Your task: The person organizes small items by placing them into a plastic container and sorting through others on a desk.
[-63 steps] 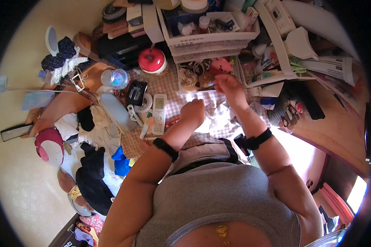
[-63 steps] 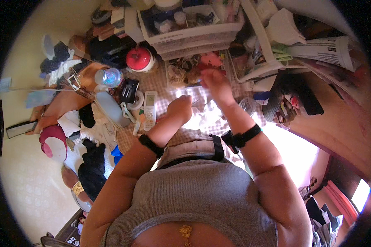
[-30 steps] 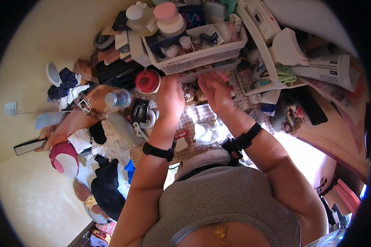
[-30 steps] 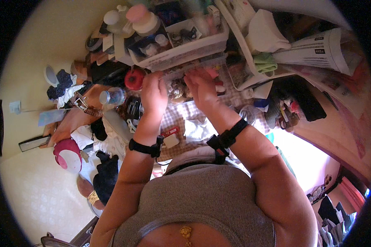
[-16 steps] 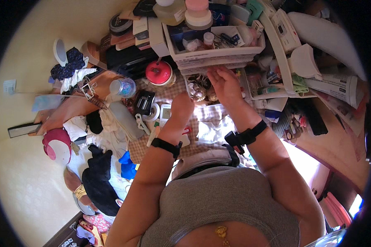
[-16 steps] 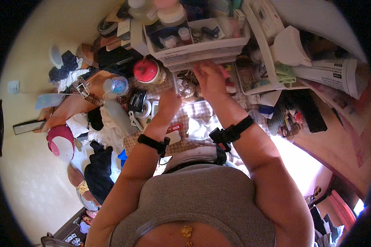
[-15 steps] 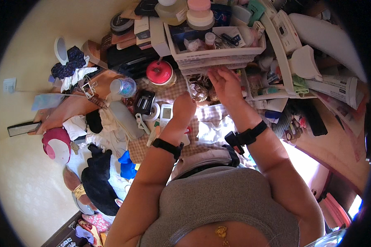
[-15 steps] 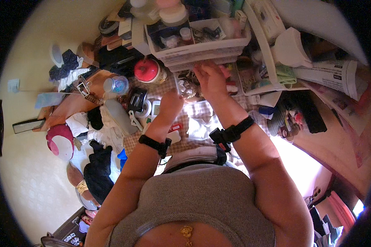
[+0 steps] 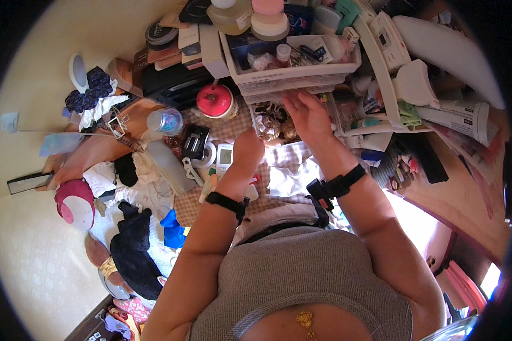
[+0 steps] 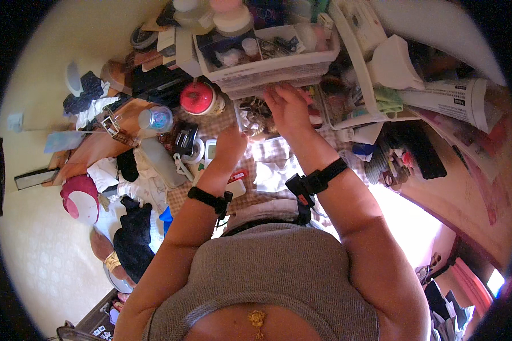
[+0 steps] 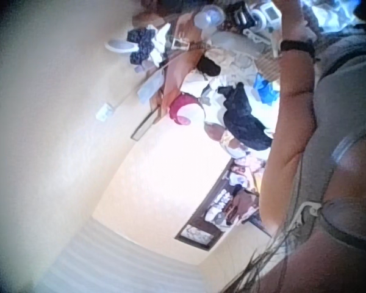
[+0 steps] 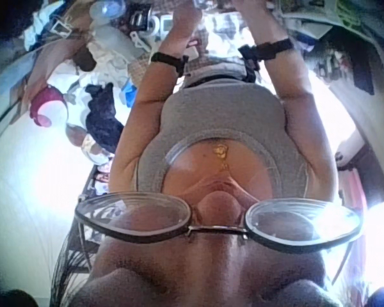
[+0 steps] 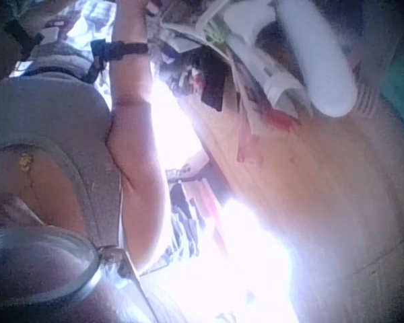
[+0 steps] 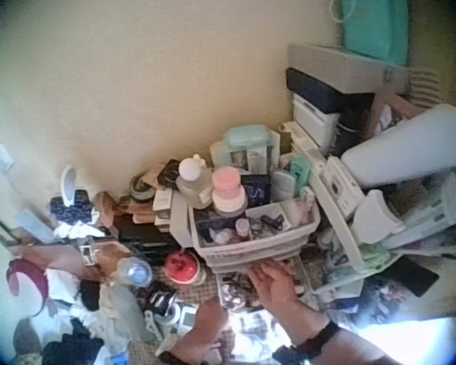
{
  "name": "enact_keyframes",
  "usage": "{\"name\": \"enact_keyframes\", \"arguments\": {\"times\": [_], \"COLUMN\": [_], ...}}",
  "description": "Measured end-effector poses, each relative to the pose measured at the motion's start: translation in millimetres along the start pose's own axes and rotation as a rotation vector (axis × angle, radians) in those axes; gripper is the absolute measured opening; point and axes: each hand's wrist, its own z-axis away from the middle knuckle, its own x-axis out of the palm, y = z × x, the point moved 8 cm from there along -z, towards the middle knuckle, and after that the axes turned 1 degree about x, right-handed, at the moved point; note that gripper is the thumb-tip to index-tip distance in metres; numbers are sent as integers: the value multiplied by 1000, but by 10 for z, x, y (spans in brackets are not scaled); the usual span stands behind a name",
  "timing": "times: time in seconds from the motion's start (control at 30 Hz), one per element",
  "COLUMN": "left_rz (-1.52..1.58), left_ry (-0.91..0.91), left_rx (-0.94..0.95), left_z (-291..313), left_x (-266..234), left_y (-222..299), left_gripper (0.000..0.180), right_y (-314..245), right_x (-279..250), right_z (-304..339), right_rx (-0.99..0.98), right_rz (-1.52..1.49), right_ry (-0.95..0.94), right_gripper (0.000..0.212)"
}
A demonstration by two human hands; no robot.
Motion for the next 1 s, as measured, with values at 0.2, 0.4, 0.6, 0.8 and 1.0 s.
{"name": "enact_keyframes", "arguments": {"times": [0.2, 0.4, 0.6, 0.8, 1.0], "left_rz": [-90, -63, -109, -466, -576], "left_ry": [-113, 118, 837, 829, 883], "left_rx": [11, -22, 586, 594, 630], "left_z": [-91, -27, 263, 69, -58], "left_x": [66, -427, -1337, -1326, -1308], "left_y": [-41, 171, 1176, 1378, 1352], "left_gripper": [28, 54, 43, 53, 59], "right_y": [-66, -465, -167, -130, -193], "right_x": [-21, 340, -8, 48, 105], "right_z": [31, 873, 894, 894, 947], "right_rx": [-3, -698, -814, -849, -904], "right_rz": [53, 1741, 2416, 2323, 2252], "right_ry": [-64, -281, -311, -493, -573], "right_gripper": [17, 32, 19, 13, 13]}}
